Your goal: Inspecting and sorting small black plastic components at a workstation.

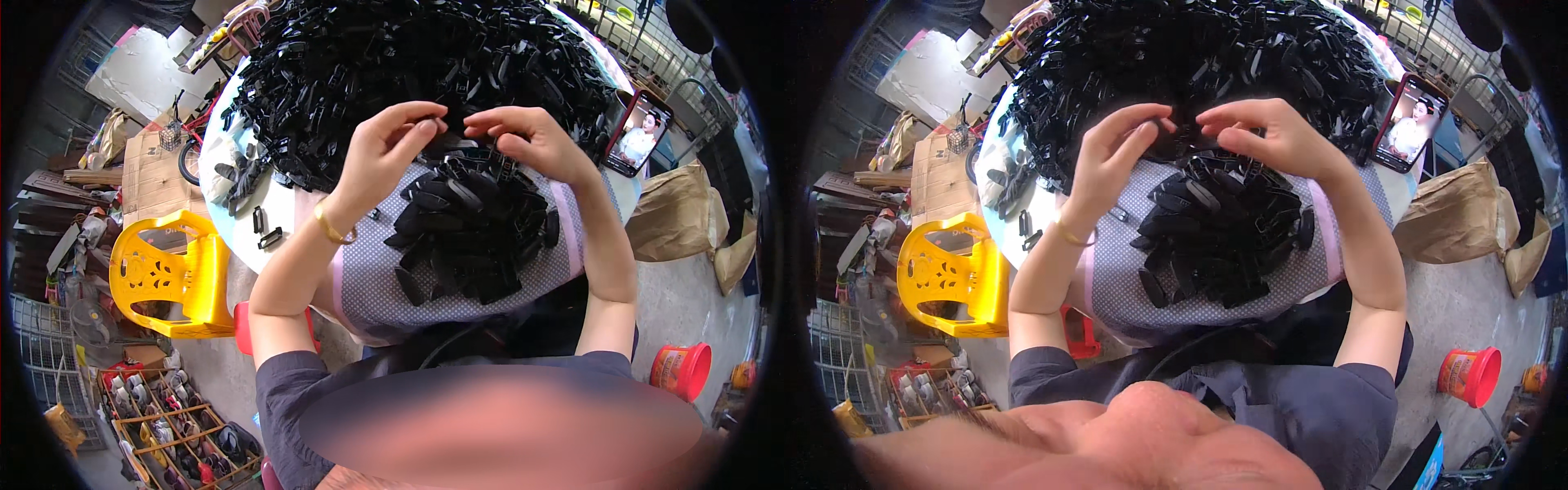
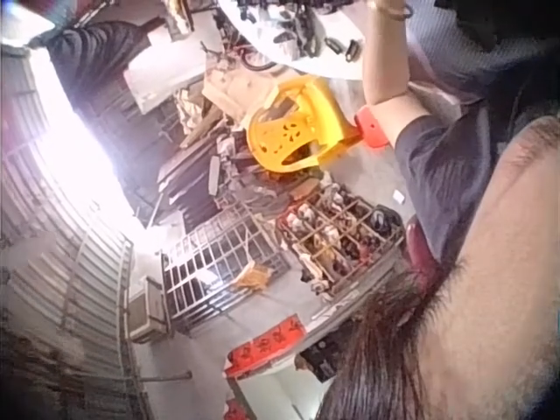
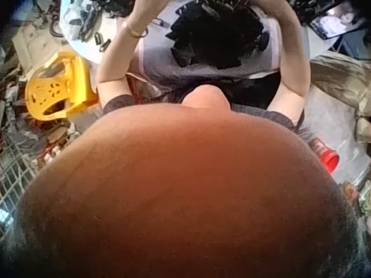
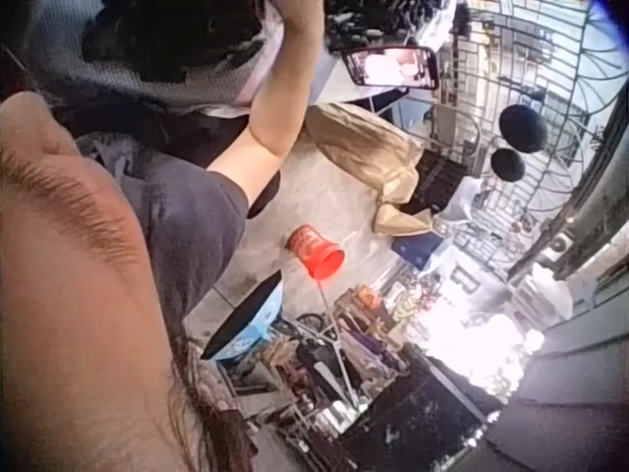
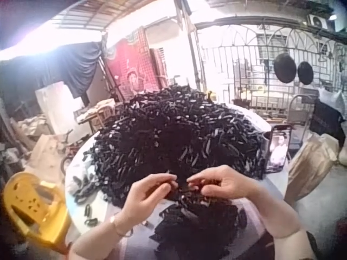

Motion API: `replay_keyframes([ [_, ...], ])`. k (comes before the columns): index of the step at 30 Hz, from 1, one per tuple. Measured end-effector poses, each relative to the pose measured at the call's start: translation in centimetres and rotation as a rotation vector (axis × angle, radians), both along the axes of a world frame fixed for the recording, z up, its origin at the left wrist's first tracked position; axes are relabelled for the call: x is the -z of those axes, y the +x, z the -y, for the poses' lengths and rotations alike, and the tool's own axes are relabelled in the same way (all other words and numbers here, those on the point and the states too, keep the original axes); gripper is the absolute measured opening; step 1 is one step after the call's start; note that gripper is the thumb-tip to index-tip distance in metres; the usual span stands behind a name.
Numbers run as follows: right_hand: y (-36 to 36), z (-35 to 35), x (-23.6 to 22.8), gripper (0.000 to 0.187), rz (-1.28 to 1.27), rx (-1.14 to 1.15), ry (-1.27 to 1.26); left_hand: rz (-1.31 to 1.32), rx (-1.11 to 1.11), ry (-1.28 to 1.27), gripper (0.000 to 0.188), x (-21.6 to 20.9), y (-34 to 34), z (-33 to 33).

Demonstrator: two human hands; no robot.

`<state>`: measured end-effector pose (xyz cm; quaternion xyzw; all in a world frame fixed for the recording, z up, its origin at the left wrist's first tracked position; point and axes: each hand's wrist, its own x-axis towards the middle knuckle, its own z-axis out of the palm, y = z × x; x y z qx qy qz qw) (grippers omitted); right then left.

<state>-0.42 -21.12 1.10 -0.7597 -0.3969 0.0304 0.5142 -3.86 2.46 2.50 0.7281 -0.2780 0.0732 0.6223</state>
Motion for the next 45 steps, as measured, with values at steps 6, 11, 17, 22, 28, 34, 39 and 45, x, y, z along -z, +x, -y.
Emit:
replay_keyframes([
  [6,-6.0,-1.0,0.9,0.08,0.511,-0.01,-0.414,0.348,-0.003,0.604,0.044,2.7,-6.3,-2.3],
  [11,-9.4,-1.0,2.7,0.069,0.562,0.06,-0.389,0.438,0.057,0.815,0.089,5.5,-9.8,-1.5],
  [17,-12.0,1.5,4.4,0.053,0.66,0.021,-0.287,0.489,0.136,0.802,0.078,6.5,-11.5,0.8],
  [22,-13.7,4.8,4.9,0.05,0.683,0.01,-0.321,0.555,0.178,0.782,0.069,6.6,-12.1,3.3],
  [28,-16.4,9.0,6.5,0.038,0.692,0.093,-0.333,0.77,0.254,0.842,0.064,6.9,-12.4,7.1],
  [34,-17.7,10.6,6.2,0.042,0.399,0.329,-0.099,1.32,0.28,0.885,0.041,8.5,-12.3,10.4],
  [39,-14.8,8.4,4.7,0.01,0.24,0.65,-0.051,1.214,0.614,0.798,0.058,7.4,-12.2,11.5],
  [45,-7.7,6.1,4.4,0.034,0.228,0.498,-0.236,1.011,0.4,0.832,0.06,5.0,-8.4,6.9],
])
